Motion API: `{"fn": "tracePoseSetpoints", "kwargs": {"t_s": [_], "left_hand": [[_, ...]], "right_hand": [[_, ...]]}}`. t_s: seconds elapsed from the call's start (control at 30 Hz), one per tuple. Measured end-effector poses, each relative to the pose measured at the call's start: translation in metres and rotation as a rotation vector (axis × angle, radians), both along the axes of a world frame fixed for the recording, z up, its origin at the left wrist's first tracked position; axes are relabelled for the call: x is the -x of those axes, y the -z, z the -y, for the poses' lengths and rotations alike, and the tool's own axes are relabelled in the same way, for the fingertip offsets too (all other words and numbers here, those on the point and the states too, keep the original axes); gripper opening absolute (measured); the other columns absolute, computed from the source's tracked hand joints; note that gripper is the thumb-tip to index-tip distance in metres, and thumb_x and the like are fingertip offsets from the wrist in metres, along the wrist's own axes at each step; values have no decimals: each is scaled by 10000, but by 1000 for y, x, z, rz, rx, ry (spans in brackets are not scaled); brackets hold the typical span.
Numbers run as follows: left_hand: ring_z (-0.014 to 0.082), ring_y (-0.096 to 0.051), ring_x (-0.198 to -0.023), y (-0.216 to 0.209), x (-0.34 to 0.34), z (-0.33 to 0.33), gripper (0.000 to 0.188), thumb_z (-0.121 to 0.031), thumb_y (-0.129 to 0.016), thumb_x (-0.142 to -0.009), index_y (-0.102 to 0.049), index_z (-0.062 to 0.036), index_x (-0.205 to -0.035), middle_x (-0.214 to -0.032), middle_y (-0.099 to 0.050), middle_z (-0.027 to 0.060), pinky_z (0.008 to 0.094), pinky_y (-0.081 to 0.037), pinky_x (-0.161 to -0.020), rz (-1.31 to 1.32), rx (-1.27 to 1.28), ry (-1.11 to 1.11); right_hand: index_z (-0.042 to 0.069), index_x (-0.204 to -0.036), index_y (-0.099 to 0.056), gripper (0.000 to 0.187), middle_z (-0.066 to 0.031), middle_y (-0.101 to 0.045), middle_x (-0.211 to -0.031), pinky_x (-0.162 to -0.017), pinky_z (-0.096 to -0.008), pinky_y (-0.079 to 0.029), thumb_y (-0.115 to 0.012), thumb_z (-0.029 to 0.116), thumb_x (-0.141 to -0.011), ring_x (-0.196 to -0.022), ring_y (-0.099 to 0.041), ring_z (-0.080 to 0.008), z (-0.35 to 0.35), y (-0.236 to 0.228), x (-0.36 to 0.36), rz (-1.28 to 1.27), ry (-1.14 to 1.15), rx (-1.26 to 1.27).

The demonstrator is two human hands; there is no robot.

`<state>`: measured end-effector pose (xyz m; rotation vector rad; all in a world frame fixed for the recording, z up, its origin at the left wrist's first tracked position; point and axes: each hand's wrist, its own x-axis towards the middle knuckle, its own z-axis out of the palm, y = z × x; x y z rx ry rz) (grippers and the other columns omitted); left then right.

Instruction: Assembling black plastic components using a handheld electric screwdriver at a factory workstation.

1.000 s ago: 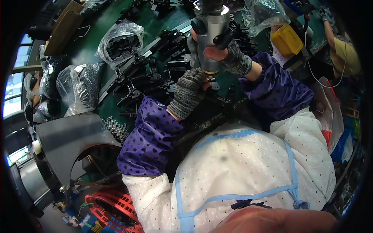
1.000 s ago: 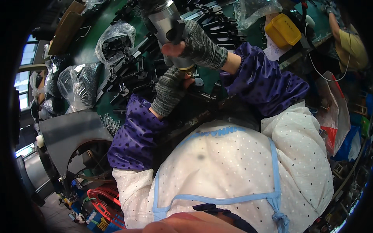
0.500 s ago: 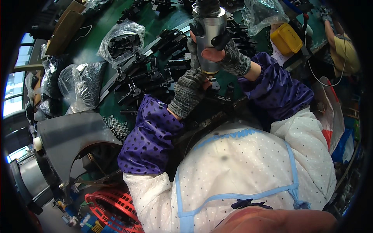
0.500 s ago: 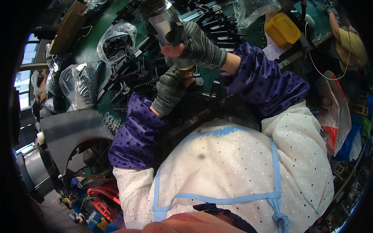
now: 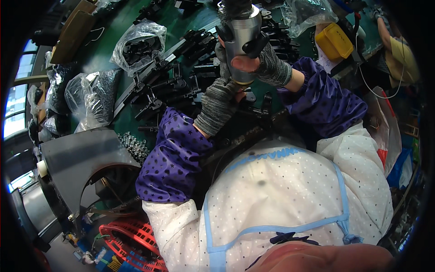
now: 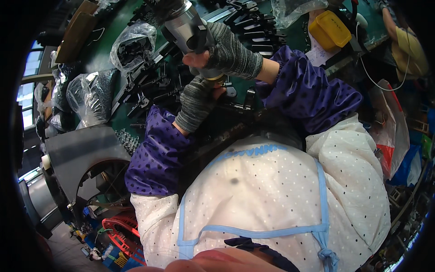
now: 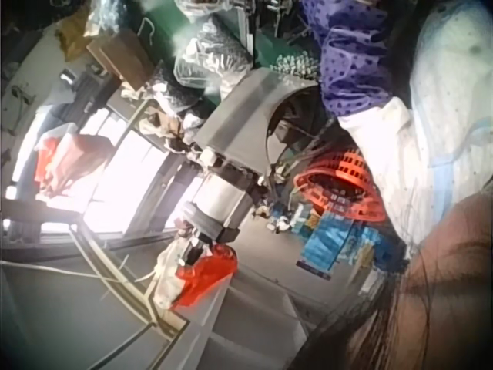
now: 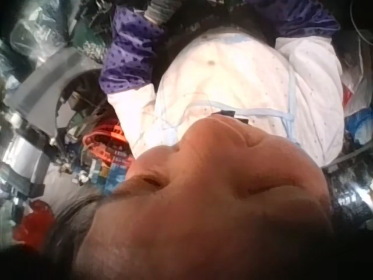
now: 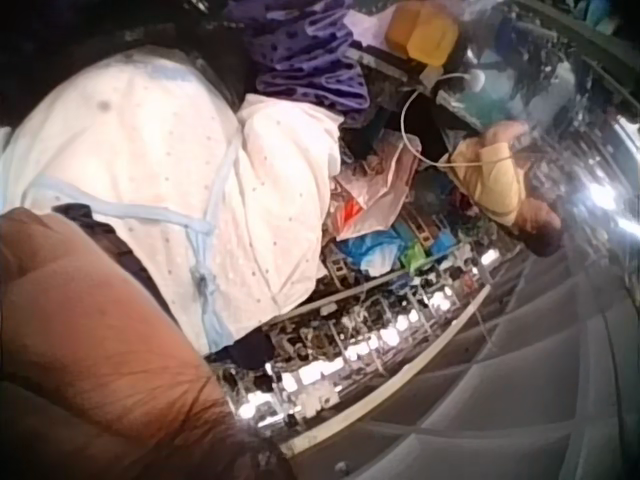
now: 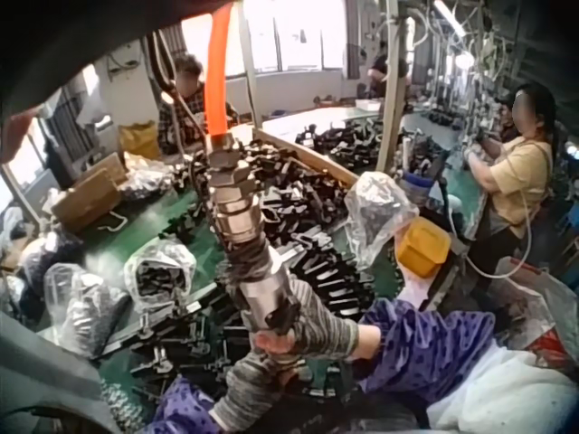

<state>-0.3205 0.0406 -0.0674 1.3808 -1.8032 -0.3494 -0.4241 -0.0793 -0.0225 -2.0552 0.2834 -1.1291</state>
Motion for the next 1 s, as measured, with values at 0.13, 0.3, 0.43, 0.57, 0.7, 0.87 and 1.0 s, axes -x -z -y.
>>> {"fn": "tracePoseSetpoints", "kwargs": {"t_s": [0.13,0.3,0.43,0.57,0.7,0.87,1.0], "left_hand": [[275,-576,-667,0,2,3,248,-153,-679,-647,-623,-102,-883,-722,-580,99,355,-466,-566,19,-17,-1],[281,-570,-655,-11,1,-5,228,-145,-669,-648,-620,-92,-864,-707,-571,101,359,-463,-565,7,-6,-30],[297,-563,-692,2,1,6,241,-135,-657,-650,-596,-71,-874,-757,-566,114,375,-464,-595,27,11,24],[304,-553,-757,-11,4,-1,265,-134,-649,-657,-566,-54,-895,-834,-553,126,380,-462,-639,7,7,-28],[270,-575,-738,-21,-8,-6,250,-121,-663,-687,-566,-50,-907,-884,-563,117,322,-469,-650,23,-43,-58],[213,-566,-746,-61,-110,28,170,-115,-606,-753,-565,-56,-907,-825,-578,89,290,-448,-681,-15,-214,-202],[250,-578,-833,-37,-221,65,169,-74,-558,-746,-596,-77,-911,-879,-613,111,336,-447,-742,433,-296,-527]], "right_hand": [[18,-839,-559,403,-100,-571,-718,-583,-323,-463,-671,370,-678,-628,-568,-242,-2,-2,4,-2,-28,-109],[10,-856,-547,440,-96,-562,-723,-589,-329,-455,-680,387,-671,-649,-566,-237,-2,0,-2,15,-45,-78],[22,-927,-552,447,-87,-580,-760,-619,-316,-462,-705,329,-640,-687,-576,-213,2,-4,-4,28,-68,-90],[26,-1017,-548,421,-88,-599,-847,-653,-301,-484,-682,210,-663,-756,-596,-153,-5,-40,8,155,-381,-451],[27,-1139,-444,570,-117,-575,-868,-635,-317,-485,-699,233,-672,-733,-597,-202,-13,-73,42,-108,-216,-114],[15,-1113,-448,458,-164,-558,-905,-668,-354,-466,-627,152,-714,-770,-575,-299,-51,-14,125,-1215,121,100],[26,-1049,-477,343,-146,-544,-844,-582,-387,-453,-540,194,-757,-709,-577,-280,-69,17,121,-1226,167,168]]}}
